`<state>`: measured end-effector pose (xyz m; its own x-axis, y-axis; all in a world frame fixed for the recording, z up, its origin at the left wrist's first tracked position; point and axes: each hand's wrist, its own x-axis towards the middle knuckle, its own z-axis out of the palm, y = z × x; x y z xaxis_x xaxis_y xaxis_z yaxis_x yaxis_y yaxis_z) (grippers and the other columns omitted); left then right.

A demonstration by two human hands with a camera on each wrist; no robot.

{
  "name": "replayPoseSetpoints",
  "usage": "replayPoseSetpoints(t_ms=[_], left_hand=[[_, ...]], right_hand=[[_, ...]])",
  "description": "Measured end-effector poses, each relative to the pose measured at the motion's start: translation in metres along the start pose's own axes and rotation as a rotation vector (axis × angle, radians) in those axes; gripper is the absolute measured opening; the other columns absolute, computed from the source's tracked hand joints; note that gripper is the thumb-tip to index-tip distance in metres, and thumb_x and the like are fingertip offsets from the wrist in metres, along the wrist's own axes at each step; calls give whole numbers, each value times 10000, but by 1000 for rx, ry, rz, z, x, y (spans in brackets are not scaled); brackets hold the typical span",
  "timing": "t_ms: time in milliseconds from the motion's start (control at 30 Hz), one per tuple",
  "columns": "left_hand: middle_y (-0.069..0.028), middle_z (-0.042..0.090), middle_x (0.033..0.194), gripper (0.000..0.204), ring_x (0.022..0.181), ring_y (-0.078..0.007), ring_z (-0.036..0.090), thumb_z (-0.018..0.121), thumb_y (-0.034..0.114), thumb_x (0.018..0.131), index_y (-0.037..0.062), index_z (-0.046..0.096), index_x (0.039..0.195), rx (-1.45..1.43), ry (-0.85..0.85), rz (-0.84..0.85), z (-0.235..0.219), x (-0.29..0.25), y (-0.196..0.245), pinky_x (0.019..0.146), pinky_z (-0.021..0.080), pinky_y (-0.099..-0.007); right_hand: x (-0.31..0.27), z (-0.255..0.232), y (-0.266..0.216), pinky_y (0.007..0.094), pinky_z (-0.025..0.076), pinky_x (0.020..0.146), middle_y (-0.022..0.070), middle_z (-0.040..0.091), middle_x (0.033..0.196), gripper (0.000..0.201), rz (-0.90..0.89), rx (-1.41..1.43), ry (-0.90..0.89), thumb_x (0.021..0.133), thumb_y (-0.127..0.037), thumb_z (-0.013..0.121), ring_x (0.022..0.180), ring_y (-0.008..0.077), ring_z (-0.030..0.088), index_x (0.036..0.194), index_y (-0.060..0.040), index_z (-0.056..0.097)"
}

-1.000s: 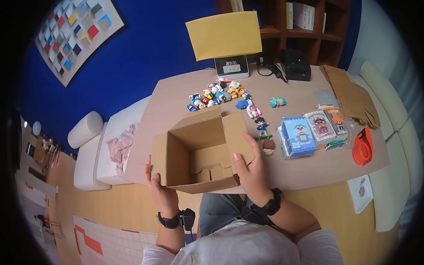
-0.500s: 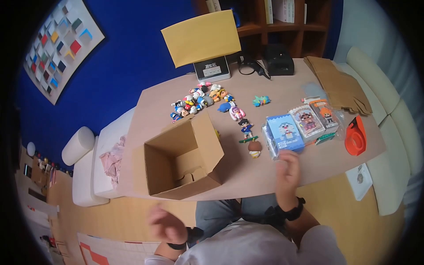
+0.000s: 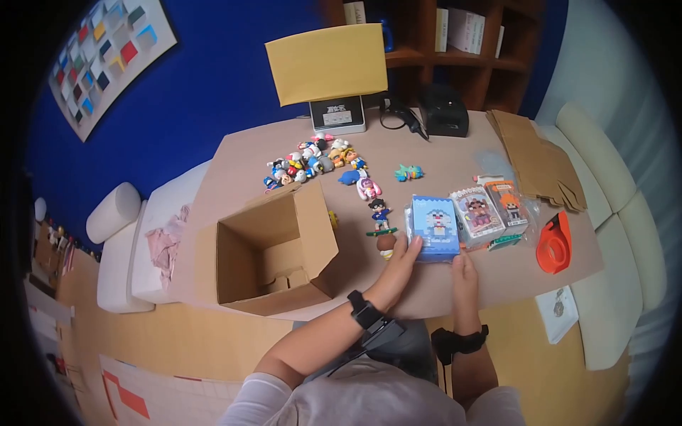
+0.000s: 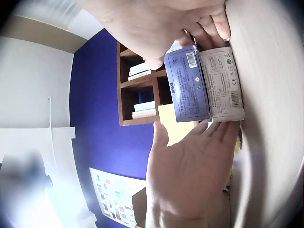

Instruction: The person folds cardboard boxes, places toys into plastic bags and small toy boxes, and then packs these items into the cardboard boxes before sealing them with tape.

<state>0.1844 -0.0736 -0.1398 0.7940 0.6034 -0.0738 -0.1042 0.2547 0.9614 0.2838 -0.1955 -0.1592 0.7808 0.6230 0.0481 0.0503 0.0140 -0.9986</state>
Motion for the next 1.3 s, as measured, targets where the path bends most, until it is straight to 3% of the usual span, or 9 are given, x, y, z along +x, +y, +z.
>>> replayPoseSetpoints(t_ms=[133,300,367,500,567,600,733,967,1300], left_hand=[[-185,370,1170,651,1127,-251,373,527,407,876,-71,310,1261,364,248,88,8,10,-13,993,279,-319],[-212,310,1225,684,1158,-325,339,686,189,729,-24,301,1252,427,218,262,11,-14,6,996,297,-343],[-199,313,1224,767,1162,-336,334,697,161,687,-1,256,1293,574,182,576,17,-40,41,991,303,-362],[-180,300,1297,877,1204,-323,316,704,135,660,53,184,1361,662,120,701,6,-97,139,1000,306,-372],[-152,291,1355,891,1232,-291,326,709,128,668,62,176,1379,290,76,387,-17,-118,173,1007,312,-372],[-131,385,1216,816,1147,-242,392,660,96,709,51,185,1372,227,127,447,-27,-128,189,970,338,-354],[-118,368,1314,748,1175,-215,409,604,120,762,0,191,1374,-40,384,321,-88,-147,217,965,358,-350],[-92,571,1073,371,959,-177,570,498,97,837,-3,449,1191,87,389,-243,-146,-141,197,876,434,-307],[-80,510,1200,498,1082,-196,521,473,119,888,74,269,1340,195,207,-609,-164,-101,163,909,448,-367]], right_hand=[[-7,7,15,284,414,833,47,548,1091,362,-67,-124,-35,973,-261,363,952,115,509,1168,16,490],[-49,14,8,322,396,902,106,493,1179,402,-117,-86,-50,959,-287,381,1049,167,488,1174,42,470],[-66,23,-10,321,404,872,141,518,1126,410,-301,-221,26,945,-281,397,1020,205,519,1174,56,444],[-72,26,-23,375,348,965,196,425,1286,709,-608,-13,-275,881,-516,439,1173,259,442,1269,74,372],[-65,47,-44,396,380,929,224,435,1264,854,-744,120,-315,816,-575,525,1146,289,464,1318,78,300],[-62,55,-49,401,397,910,238,428,1271,897,-752,183,-335,797,-567,563,1134,307,476,1349,64,245],[-55,62,-60,393,426,869,243,449,1246,848,-647,190,-419,808,-484,607,1097,316,507,1363,40,235],[-57,38,-39,333,434,850,192,522,1166,642,-395,101,-398,860,-303,575,1008,237,545,1325,54,313],[-65,11,-25,310,447,833,158,570,1127,485,-335,-117,-349,795,-35,578,955,208,572,1255,23,435]])
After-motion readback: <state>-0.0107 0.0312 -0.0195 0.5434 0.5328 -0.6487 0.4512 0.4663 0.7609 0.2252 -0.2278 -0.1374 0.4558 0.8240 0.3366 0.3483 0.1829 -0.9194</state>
